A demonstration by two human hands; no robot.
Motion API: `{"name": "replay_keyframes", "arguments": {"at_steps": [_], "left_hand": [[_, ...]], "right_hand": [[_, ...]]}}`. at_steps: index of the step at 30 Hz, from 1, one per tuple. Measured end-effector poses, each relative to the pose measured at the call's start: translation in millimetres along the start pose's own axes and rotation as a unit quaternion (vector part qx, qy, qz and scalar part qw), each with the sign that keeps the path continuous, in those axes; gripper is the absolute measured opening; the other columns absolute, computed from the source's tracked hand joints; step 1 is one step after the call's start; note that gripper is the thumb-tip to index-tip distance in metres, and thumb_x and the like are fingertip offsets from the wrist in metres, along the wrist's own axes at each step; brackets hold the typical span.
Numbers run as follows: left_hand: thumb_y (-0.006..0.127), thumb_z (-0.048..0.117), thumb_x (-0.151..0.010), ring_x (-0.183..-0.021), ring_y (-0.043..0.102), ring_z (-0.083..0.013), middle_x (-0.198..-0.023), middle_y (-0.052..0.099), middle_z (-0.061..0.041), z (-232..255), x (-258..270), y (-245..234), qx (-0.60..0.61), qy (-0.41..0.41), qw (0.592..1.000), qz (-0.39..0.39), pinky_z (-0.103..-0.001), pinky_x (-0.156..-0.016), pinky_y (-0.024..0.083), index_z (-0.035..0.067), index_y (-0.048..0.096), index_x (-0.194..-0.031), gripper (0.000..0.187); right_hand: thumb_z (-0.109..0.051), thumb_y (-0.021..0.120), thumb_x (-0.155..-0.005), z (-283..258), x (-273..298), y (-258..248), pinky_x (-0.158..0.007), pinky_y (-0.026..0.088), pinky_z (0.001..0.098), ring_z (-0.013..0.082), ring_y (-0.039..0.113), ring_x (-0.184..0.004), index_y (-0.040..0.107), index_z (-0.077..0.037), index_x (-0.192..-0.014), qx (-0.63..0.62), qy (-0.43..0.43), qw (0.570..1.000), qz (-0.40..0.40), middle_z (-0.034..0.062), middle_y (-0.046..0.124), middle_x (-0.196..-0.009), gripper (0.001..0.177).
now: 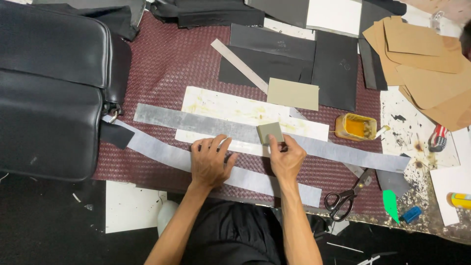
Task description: Applying adhesive to small material pieces and attaching them to a long strip
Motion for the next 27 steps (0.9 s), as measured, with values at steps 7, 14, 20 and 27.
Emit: {"name": "replay_keyframes", "arguments": {"at_steps": [7, 14, 20, 27], "left_hand": [[0.045, 0.052, -0.101, -0.094, 0.06, -0.0206, -0.114, 0.069, -0.003, -1, -1, 3, -0.005, -0.007, 1.0, -0.014, -0.044, -0.095, 0.035, 0.014, 0.073, -0.112, 0.048], [0.046, 0.05, -0.1, -0.095, 0.06, -0.0211, -0.111, 0.069, -0.003, 0, -2, 3, -0.01, -0.013, 1.0, -0.023, -0.046, -0.098, 0.035, 0.014, 0.072, -0.112, 0.046], [0.047, 0.049, -0.1, -0.098, 0.058, -0.0193, -0.113, 0.066, -0.002, -3, 1, 5, -0.015, -0.02, 0.999, -0.043, -0.046, -0.099, 0.03, 0.015, 0.071, -0.115, 0.044], [0.05, 0.048, -0.1, -0.098, 0.056, -0.0195, -0.113, 0.066, -0.003, -3, 3, 5, -0.001, -0.028, 0.998, -0.053, -0.048, -0.099, 0.027, 0.014, 0.071, -0.114, 0.042]], "right_hand": [[-0.016, 0.083, -0.083, -12, 2, 8, -0.066, 0.054, 0.0378, 0.029, 0.069, -0.067, 0.078, -0.014, -0.087, 0.001, -0.129, 0.991, -0.022, 0.0071, 0.071, -0.07, 0.007], [-0.017, 0.08, -0.087, -11, 0, 10, -0.068, 0.052, 0.0374, 0.0268, 0.067, -0.066, 0.077, -0.011, -0.089, 0.04, -0.154, 0.987, -0.024, 0.0075, 0.069, -0.068, 0.006], [-0.015, 0.08, -0.087, -14, -5, 15, -0.069, 0.052, 0.0365, 0.0268, 0.068, -0.067, 0.078, -0.011, -0.09, 0.026, -0.165, 0.985, -0.047, 0.0075, 0.07, -0.069, 0.005], [-0.016, 0.082, -0.085, -24, 1, 29, -0.07, 0.054, 0.0364, 0.0269, 0.068, -0.068, 0.078, -0.011, -0.089, 0.0, -0.197, 0.978, -0.071, 0.0071, 0.07, -0.069, 0.008]]}}
Point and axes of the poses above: each hand's wrist, its own x-axis away from the middle knuckle, its own y-axis out of the palm, z = x × y, the point moved 3 cm from there along -x, towards the middle knuckle
